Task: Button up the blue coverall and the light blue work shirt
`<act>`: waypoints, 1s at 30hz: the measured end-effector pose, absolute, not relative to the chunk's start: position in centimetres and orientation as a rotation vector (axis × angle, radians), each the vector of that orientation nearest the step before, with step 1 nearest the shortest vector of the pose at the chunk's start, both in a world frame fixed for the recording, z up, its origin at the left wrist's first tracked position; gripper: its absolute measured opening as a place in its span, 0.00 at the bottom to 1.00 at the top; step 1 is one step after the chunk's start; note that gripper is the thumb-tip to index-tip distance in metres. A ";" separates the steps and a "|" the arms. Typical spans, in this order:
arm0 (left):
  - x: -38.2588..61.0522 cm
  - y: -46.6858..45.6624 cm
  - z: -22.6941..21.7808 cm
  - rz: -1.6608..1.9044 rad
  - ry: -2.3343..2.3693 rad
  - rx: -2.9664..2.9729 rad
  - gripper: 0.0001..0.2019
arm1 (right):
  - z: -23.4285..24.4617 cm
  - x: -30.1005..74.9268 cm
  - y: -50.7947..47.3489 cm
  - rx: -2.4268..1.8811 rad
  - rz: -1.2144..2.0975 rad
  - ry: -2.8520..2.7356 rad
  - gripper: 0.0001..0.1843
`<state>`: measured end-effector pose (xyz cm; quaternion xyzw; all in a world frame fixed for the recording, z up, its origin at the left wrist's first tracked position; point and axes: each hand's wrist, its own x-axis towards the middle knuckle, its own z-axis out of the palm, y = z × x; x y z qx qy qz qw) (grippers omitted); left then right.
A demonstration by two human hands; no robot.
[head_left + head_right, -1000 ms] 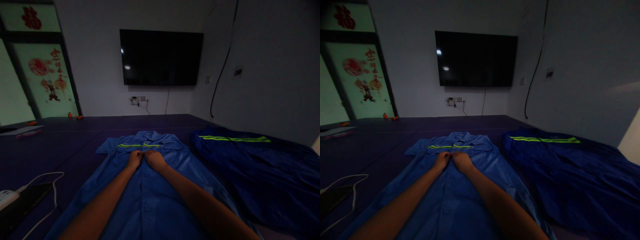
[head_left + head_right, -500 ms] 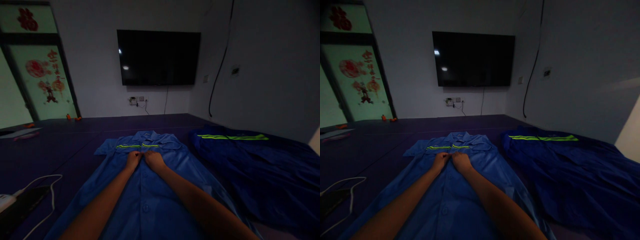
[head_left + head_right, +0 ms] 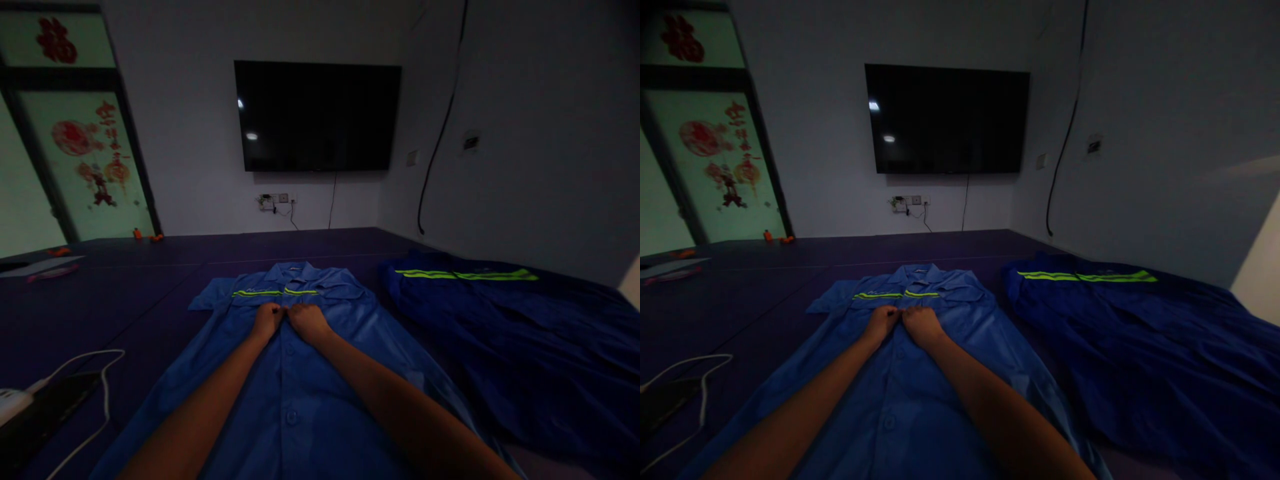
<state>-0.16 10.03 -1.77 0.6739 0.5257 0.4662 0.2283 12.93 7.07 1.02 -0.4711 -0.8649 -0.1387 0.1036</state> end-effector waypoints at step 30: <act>-0.2 9.8 -1.8 1.283 1.300 1.684 0.22 | 1.1 13.1 7.1 -1.467 -0.355 -2.513 0.20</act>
